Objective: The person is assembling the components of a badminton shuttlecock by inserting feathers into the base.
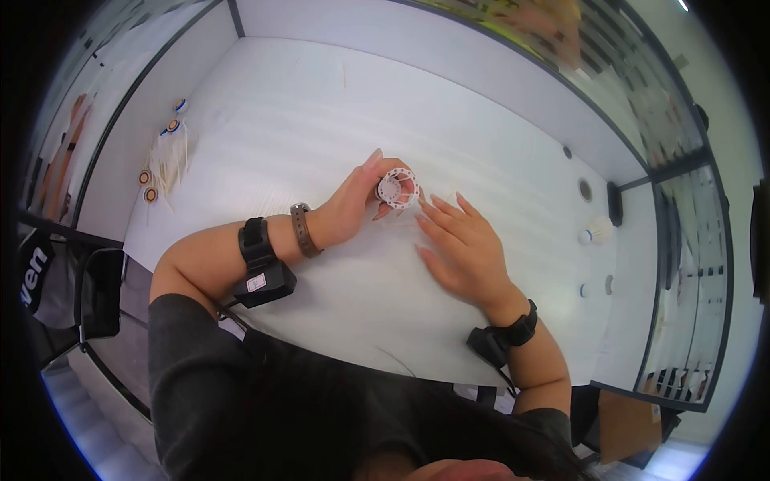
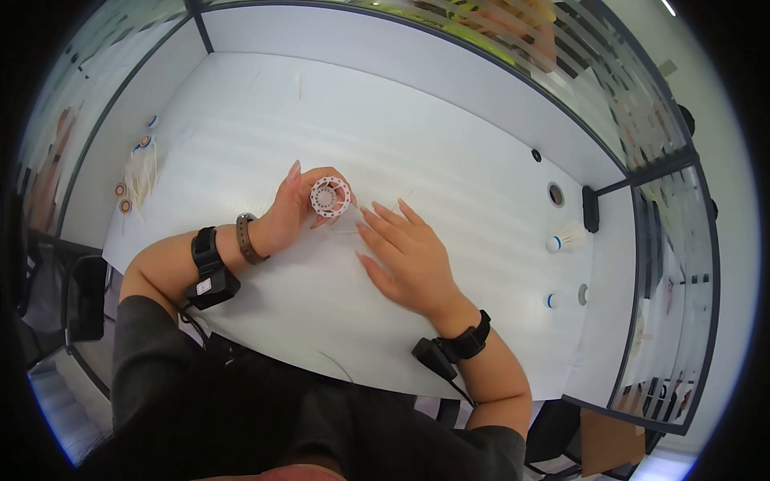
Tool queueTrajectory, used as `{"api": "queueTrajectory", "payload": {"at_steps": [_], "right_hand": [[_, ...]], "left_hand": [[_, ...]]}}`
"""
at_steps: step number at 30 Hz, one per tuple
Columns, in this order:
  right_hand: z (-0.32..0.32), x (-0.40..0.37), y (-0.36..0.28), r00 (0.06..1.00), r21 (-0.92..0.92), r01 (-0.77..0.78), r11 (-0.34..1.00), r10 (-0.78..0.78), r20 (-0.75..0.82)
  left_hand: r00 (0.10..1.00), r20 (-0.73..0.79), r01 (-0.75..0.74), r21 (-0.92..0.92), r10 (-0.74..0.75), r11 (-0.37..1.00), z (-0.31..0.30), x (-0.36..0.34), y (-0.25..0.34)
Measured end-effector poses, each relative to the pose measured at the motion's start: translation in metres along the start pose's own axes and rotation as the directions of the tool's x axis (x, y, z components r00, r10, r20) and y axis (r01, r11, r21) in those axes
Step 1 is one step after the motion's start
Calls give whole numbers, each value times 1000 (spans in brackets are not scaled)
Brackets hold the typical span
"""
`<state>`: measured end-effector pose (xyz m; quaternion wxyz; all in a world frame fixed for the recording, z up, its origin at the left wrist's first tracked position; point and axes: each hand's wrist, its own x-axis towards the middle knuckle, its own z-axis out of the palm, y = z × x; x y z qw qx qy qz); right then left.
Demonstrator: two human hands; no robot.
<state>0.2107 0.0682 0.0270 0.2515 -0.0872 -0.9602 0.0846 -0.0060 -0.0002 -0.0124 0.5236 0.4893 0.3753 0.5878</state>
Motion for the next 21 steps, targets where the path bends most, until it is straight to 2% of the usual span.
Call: {"api": "queueTrajectory", "payload": {"at_steps": [4,10,21], "right_hand": [[9,-7,2,991,44,17,999,-23,136],[1,-3,-7,955,4,29,1000,-29,294],[-5,-5,-16,915,-31,-1,1000,13,403]], "left_hand": [[1000,-11,-22,62,22,998,-1,-2,-3],[998,0,-56,92,57,994,2,-3,-1],[999,11,-38,96,37,995,1,-4,3]]}}
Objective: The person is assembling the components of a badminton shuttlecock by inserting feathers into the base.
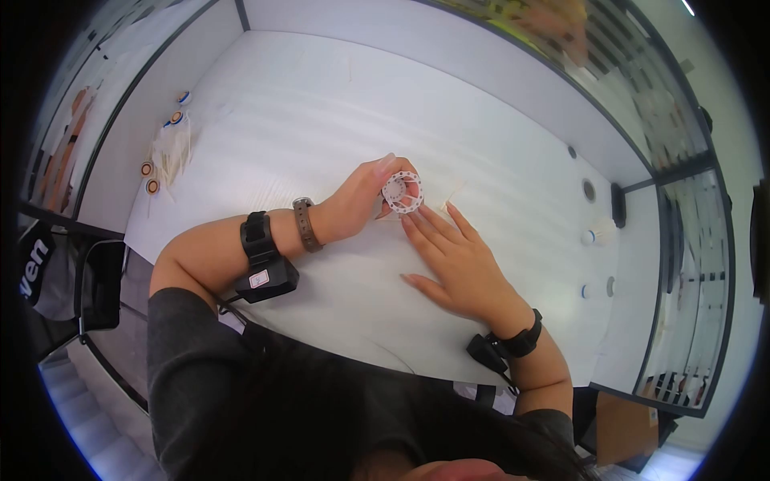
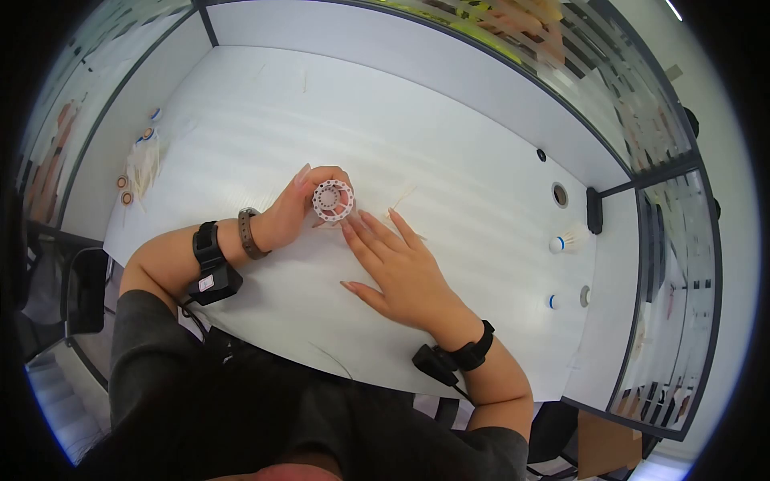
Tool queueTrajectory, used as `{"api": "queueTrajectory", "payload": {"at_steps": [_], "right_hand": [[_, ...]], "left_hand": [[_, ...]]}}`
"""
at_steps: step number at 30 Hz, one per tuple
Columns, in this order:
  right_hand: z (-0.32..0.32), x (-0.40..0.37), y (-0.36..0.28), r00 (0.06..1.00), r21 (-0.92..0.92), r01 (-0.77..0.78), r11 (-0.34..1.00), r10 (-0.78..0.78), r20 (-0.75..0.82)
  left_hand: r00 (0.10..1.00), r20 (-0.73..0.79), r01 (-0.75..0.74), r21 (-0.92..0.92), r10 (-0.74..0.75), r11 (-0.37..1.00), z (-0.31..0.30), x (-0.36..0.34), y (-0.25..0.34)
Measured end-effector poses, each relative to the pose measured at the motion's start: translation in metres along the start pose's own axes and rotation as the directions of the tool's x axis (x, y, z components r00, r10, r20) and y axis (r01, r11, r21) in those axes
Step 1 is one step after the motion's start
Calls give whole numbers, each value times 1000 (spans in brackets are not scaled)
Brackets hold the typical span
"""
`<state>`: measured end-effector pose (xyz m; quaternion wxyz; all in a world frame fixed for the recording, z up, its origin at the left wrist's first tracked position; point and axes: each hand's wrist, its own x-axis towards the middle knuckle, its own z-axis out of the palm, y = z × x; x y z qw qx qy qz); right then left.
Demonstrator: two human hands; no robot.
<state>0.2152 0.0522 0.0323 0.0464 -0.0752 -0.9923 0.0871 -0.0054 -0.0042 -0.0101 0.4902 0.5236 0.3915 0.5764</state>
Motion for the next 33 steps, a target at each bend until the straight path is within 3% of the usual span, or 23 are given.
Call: {"api": "queueTrajectory", "payload": {"at_steps": [8,14,27,33], "right_hand": [[9,0,2,997,92,15,996,-7,-79],[14,0,6,987,34,1,999,5,-160],[13,-4,1,995,-49,-7,999,2,-99],[14,-1,0,934,74,-57,996,79,-348]], "left_hand": [[1000,24,-6,39,5,999,-2,0,-1],[997,58,-45,27,43,999,-4,-1,-1],[1000,3,1,33,-1,999,0,0,0],[1000,11,-15,43,15,999,-1,-1,-3]]}}
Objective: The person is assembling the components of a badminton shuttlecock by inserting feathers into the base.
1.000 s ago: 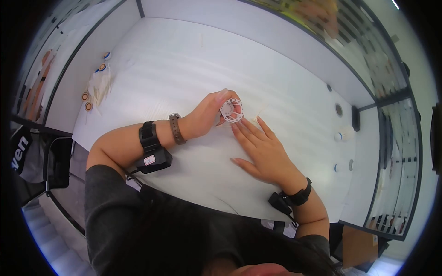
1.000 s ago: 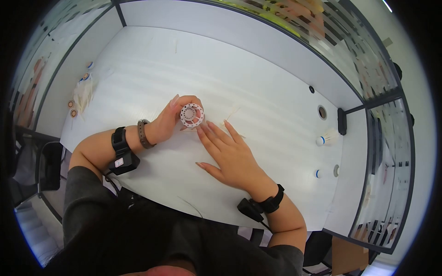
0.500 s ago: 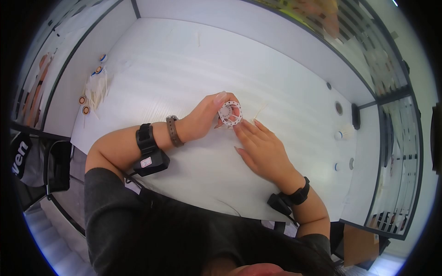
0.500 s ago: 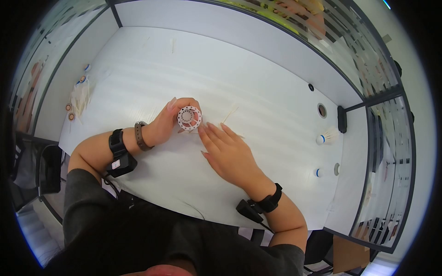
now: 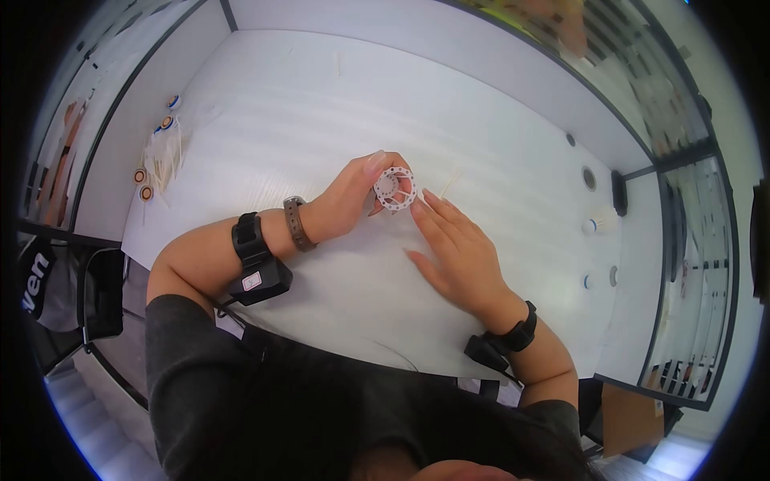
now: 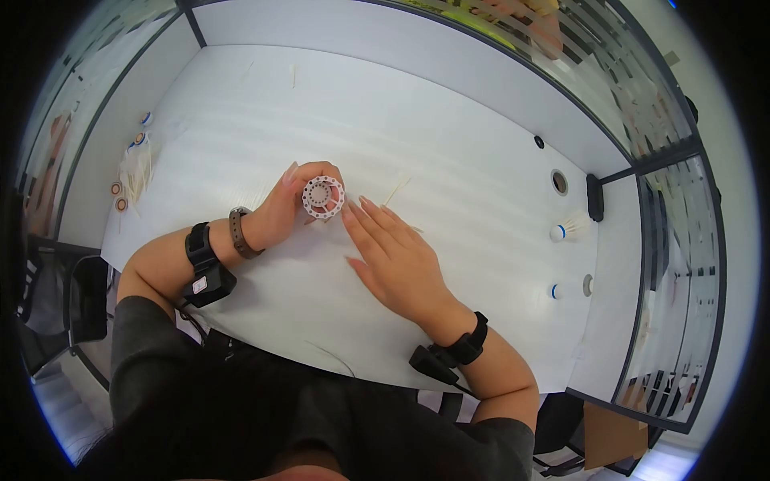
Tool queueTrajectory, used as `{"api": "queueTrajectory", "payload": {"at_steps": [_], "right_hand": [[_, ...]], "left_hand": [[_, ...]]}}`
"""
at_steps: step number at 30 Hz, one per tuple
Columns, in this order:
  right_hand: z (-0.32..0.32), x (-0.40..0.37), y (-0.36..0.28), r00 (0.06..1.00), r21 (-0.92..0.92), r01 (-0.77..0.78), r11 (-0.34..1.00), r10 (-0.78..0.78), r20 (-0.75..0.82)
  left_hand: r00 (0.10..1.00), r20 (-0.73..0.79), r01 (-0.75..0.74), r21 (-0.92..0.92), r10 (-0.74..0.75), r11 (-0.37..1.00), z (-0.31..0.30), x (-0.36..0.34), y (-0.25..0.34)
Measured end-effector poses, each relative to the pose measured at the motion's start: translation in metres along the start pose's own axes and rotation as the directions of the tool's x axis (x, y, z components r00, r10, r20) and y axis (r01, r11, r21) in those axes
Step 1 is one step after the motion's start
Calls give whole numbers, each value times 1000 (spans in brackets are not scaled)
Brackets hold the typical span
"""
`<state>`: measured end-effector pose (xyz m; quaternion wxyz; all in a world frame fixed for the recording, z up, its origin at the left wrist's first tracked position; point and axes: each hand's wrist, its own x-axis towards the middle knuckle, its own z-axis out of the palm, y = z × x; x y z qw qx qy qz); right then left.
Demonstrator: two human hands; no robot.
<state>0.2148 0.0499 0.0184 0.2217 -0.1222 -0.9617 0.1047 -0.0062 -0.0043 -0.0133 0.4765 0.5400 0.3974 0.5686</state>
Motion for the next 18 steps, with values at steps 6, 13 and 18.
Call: {"api": "queueTrajectory", "payload": {"at_steps": [6,13,18], "right_hand": [[5,-4,9,980,49,-6,999,16,-198],[6,-4,12,965,197,-19,980,70,-254],[7,-7,10,951,398,-131,908,228,-207]], "left_hand": [[997,-49,64,-50,-67,997,2,2,5],[1000,-27,-9,-67,8,998,0,3,1],[976,110,-219,508,189,833,11,1,19]]}}
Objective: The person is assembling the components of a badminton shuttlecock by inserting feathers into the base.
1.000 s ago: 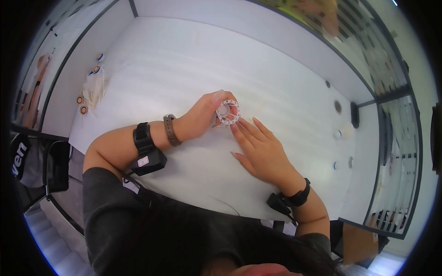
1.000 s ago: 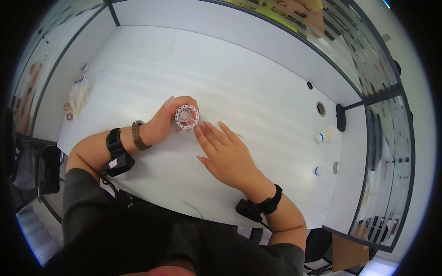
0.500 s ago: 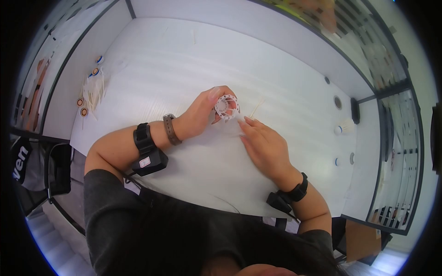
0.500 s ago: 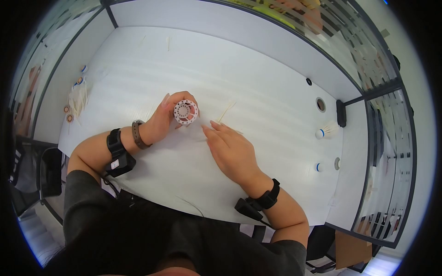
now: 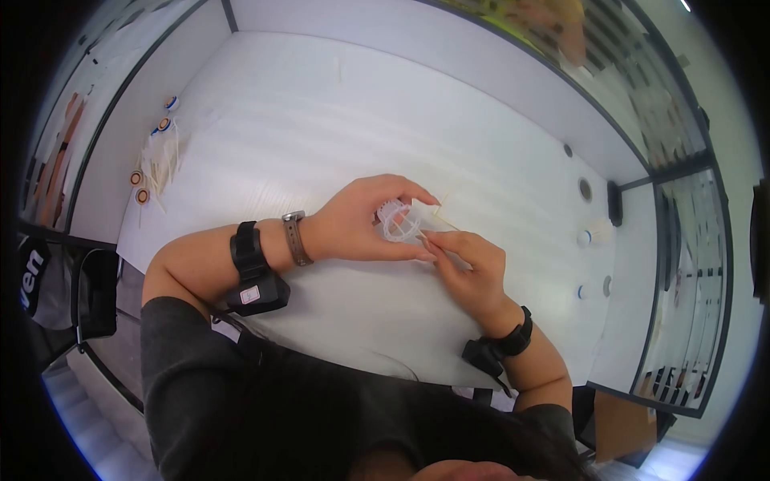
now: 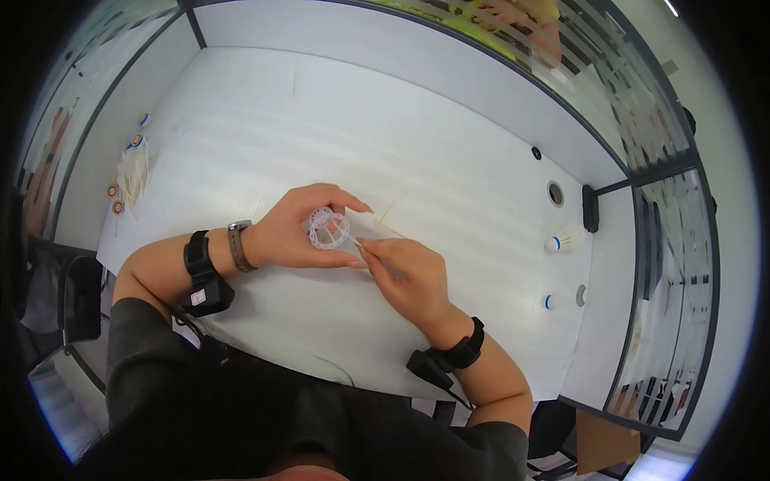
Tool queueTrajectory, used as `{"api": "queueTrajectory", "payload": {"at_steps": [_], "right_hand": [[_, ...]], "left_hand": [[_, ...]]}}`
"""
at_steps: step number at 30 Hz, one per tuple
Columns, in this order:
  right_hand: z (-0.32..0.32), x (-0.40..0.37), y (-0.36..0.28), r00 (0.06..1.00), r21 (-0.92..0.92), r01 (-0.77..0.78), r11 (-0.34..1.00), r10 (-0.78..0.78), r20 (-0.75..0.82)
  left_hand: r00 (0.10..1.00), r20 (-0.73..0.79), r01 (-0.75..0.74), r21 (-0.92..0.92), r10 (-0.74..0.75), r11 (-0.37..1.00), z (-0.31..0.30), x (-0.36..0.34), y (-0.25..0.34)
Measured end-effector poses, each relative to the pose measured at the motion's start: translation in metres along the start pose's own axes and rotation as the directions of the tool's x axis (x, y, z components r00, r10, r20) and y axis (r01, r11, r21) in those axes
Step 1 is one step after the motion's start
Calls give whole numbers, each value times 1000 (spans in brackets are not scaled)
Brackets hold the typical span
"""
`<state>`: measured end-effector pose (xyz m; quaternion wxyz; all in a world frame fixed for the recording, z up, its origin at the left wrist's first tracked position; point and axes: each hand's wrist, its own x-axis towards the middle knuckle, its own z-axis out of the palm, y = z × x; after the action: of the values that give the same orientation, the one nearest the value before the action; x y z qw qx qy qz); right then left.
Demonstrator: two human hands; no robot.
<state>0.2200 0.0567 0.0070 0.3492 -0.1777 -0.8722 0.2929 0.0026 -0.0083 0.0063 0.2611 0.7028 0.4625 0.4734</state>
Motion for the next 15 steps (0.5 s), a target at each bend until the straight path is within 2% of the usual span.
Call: {"api": "queueTrajectory", "payload": {"at_steps": [5,8,13,15], "right_hand": [[-1,2,0,1000,88,23,996,-22,-6],[-2,0,0,999,75,-40,996,42,-22],[-3,-4,0,964,221,-263,939,263,29],[-2,-6,3,933,389,-348,853,357,51]], "left_hand": [[1000,-2,-23,-32,23,999,4,1,-3],[999,-37,-37,-73,34,997,5,0,-8],[998,-62,-31,-64,27,997,4,0,-9],[997,-78,21,-104,-29,994,5,1,-6]]}}
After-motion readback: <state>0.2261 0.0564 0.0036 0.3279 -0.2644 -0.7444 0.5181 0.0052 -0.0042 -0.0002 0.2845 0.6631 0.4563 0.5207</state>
